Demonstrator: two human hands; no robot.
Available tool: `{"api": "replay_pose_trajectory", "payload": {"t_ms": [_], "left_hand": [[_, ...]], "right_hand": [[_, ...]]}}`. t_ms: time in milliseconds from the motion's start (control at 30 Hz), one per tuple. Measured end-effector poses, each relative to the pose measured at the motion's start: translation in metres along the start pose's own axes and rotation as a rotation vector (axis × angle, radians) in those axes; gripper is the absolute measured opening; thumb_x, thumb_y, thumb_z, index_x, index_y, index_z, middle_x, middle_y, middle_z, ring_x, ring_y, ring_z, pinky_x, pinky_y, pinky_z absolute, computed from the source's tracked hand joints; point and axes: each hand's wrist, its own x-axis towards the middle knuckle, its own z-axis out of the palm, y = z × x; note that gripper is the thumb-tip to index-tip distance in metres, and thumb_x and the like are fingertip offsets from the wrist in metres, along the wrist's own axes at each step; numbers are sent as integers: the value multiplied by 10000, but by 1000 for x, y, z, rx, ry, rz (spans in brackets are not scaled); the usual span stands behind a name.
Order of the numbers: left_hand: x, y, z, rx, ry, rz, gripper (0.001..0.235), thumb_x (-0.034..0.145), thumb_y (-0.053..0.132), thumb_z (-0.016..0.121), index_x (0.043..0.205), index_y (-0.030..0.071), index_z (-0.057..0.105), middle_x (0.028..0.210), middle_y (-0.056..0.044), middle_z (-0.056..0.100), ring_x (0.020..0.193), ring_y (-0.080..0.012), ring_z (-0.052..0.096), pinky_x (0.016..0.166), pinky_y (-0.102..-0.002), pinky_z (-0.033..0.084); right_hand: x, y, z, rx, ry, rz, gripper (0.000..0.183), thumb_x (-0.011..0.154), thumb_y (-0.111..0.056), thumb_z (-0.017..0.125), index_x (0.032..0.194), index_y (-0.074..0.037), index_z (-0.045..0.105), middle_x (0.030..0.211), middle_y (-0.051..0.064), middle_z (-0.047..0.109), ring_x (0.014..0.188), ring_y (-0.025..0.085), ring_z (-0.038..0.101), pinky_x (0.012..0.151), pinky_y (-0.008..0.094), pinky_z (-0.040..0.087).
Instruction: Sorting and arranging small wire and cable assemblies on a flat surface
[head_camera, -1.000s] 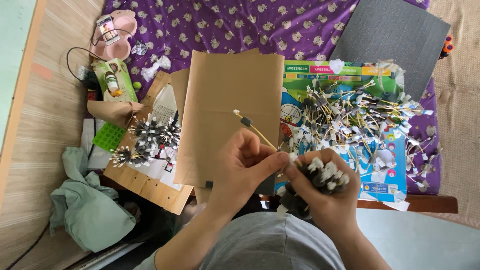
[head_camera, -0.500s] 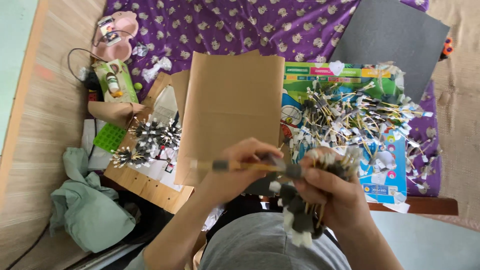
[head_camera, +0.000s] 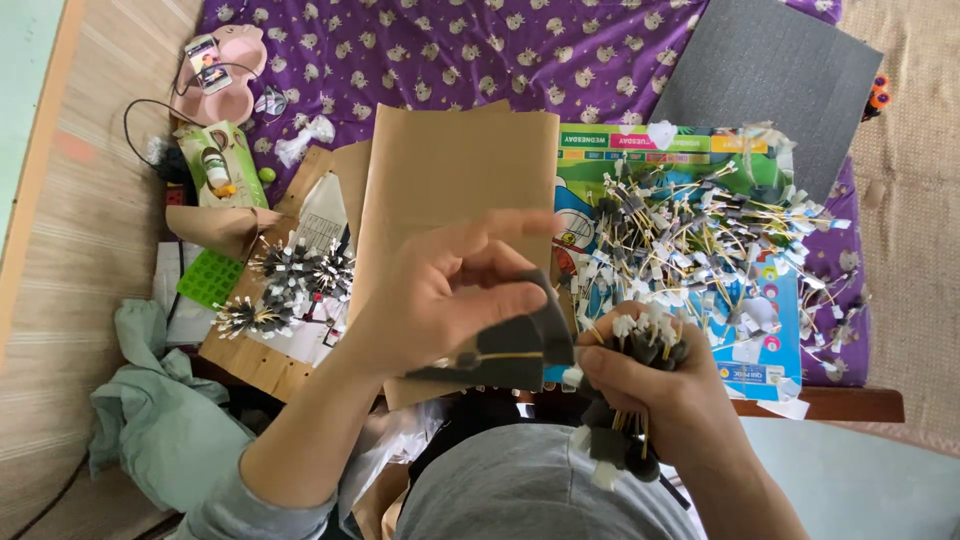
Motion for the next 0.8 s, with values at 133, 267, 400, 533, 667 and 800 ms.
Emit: {"api": "replay_pose_trajectory", "payload": {"t_ms": [133,267,400,533,667,800], "left_hand": [[-3,13,16,230,90,156,316,900,80,696,1196,96,587,967,-122,744,775,-183,748,682,-230,670],[-11,22,29,473,95,384,160,886,55,726,1027,78,654,987,-71,704,913,-209,690,867,-331,544],[-19,9,41,661,104,405,84,923,80,685,1003,105,684,947,-57,582,856,-216,591,758,-314,487],[-19,-14,48,814,212,418,133,949,47,627,1059,110,668,960,-50,601,802,-212,625,647,-302,482],[-17,-19,54,959,344,411,187,974,83,586,1132,140,670,1025,-18,596,835,-187,644,634,-318,495],[-15,-38,61,632,329,243,223,917,139,656,1130,77,632,1311,-81,570,1100,-263,673,959,-373,533]], "right_hand": [[0,-7,6,-186,59,-61,107,716,22,754,751,0,656,496,40,467,402,125,380,379,260,272],[2,-11,9,-190,112,-188,75,790,5,704,775,-26,637,590,46,543,470,98,385,425,240,273],[7,-9,7,99,76,-285,67,824,37,667,853,-15,638,643,151,606,392,58,330,357,172,236],[8,-4,8,249,-21,-197,60,849,-3,618,907,-16,610,632,152,515,402,57,258,377,187,158],[9,4,4,324,-97,-211,134,838,38,621,926,-54,580,727,219,592,410,66,293,384,178,193],[6,-4,12,308,-152,-288,74,835,42,605,881,-15,597,549,9,378,436,77,271,394,204,166]]}}
